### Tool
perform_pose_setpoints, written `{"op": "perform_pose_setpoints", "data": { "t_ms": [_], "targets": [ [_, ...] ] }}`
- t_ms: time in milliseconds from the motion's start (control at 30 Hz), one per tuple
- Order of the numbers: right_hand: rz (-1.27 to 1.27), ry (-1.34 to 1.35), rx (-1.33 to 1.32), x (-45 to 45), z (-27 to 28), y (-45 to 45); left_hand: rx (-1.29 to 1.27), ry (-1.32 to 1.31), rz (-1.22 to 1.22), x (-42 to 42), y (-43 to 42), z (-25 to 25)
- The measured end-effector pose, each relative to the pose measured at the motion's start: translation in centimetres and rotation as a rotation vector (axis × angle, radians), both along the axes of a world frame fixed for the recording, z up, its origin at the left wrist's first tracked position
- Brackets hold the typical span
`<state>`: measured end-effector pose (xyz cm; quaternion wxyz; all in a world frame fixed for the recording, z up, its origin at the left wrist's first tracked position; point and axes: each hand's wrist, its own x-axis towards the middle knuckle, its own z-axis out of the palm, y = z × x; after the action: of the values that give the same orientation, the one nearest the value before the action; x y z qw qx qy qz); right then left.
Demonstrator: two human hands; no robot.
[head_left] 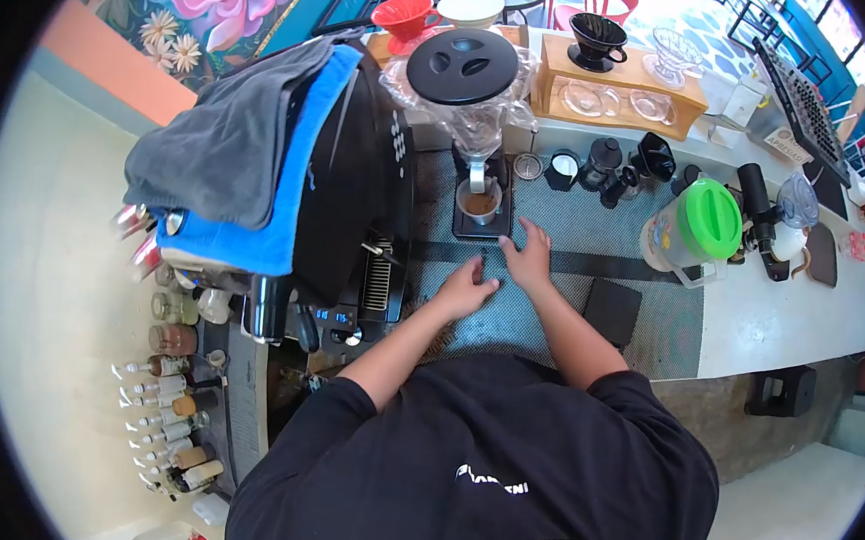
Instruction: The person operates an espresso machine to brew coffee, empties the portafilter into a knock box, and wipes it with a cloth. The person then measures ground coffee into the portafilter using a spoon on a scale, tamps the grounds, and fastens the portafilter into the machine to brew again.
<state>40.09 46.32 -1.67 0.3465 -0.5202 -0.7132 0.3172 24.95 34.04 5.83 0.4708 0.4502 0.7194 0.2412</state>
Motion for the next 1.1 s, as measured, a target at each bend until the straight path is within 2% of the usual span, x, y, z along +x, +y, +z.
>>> {"op": "perform_pose_setpoints", "data": {
  "t_ms": [33,67,100,200,300,333,400,433,467,500,533,633,733,767,833,967,1000,1100],
  "targets": [
    [0.022,0.031,0.006,0.5,0.2,-1.7,-0.095,-0.046,-0.095,-0.4,-1.0,1.0],
    [0.044,0.061,0.011,1.2,0.5,-3.6,-0.061,-0.127,-0.152,-1.4,-2.5,-4.5],
    [0.066,0.090,0.016,1.8,0.5,-5.5,-0.065,-0.157,-0.162,-1.4,-4.2,-5.0],
    [0.192,0.232,-0.386,3.1,-0.4,-11.4,-0.085,-0.204,-0.225,-2.2,-8.1,-5.4],
    [0.337,0.325,-0.628,2.7,-1.0,-14.1,-0.043,-0.258,-0.149,-3.1,-10.8,-5.5],
    [0.378,0.203,-0.580,2.2,-0.8,-14.5,-0.065,-0.191,-0.176,-3.6,-11.4,-5.2],
    [0.473,-0.033,-0.474,0.9,0.0,-14.8,0.047,-0.289,-0.112,-3.8,-13.6,-5.4],
    [0.496,-0.072,-0.477,-0.1,0.3,-15.4,0.110,-0.333,-0.083,-4.4,-14.4,-5.5],
    [0.512,-0.111,-0.476,-1.2,0.7,-16.1,0.046,-0.268,-0.140,-5.1,-15.1,-1.0],
    [0.522,-0.148,-0.472,-2.2,0.8,-16.7,0.055,-0.255,-0.128,-6.1,-16.3,-1.2],
    [0.528,-0.063,-0.399,-3.3,-0.1,-17.8,0.064,-0.245,-0.122,-7.1,-17.4,-1.7],
    [0.397,0.073,-0.890,-6.1,0.0,-20.6,0.071,-0.255,-0.012,-9.8,-21.4,-2.3],
    [0.350,-0.065,-0.682,-7.8,0.1,-22.9,0.150,-0.268,0.121,-12.9,-26.0,-3.5],
    [0.321,-0.088,-0.697,-8.2,0.2,-23.1,0.136,-0.267,0.159,-13.9,-27.4,-4.0],
    [0.256,-0.135,-0.726,-8.8,0.8,-22.7,0.108,-0.267,0.229,-15.6,-29.5,-1.4],
    [0.193,-0.085,-0.790,-9.3,1.3,-22.4,0.209,-0.184,0.319,-18.8,-32.0,0.3],
    [0.160,-0.071,-0.809,-9.5,1.9,-22.4,0.362,-0.170,0.379,-19.4,-32.1,-1.1],
    [0.098,-0.059,-0.821,-9.9,2.5,-22.5,0.361,-0.107,0.424,-22.2,-31.8,3.1]
  ]
}}
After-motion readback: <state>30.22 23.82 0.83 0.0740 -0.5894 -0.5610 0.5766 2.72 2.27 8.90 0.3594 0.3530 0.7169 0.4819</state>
